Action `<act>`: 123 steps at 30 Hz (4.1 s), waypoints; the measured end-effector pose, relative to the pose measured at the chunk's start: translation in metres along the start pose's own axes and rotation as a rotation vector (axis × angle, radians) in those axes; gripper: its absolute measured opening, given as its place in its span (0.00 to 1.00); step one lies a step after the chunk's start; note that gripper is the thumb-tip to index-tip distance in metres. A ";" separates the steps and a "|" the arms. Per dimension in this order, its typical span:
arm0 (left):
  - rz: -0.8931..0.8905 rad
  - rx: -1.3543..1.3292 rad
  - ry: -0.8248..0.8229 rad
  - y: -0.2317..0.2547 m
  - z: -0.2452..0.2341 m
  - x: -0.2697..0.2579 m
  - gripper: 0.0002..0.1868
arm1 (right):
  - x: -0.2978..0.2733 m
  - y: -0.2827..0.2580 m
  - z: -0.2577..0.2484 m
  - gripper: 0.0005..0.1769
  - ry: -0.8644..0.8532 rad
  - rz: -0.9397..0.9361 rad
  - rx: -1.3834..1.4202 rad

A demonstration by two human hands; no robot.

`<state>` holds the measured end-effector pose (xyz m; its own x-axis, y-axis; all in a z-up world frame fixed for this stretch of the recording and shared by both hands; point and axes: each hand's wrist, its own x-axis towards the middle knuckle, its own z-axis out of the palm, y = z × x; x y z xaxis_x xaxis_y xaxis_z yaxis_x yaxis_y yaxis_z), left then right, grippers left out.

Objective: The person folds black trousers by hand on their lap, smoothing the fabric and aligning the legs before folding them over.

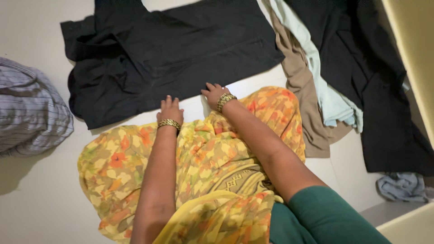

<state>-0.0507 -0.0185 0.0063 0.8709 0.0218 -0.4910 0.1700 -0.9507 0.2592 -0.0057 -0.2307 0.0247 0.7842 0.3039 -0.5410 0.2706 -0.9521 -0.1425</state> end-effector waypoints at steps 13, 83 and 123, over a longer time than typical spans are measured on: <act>-0.003 -0.019 -0.037 0.021 -0.007 0.000 0.36 | 0.008 -0.001 -0.006 0.28 0.053 0.013 -0.059; -0.214 -0.416 0.639 -0.172 -0.141 0.191 0.31 | 0.019 -0.020 -0.032 0.53 -0.057 -0.004 -0.155; 0.360 -0.720 0.566 0.043 -0.096 -0.036 0.21 | -0.030 0.029 -0.066 0.19 0.174 -0.282 1.743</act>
<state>-0.0308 -0.0309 0.1149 0.9861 0.0914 0.1386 -0.0717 -0.5186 0.8520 0.0154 -0.2652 0.0912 0.8989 0.3388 -0.2778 -0.3657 0.2311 -0.9016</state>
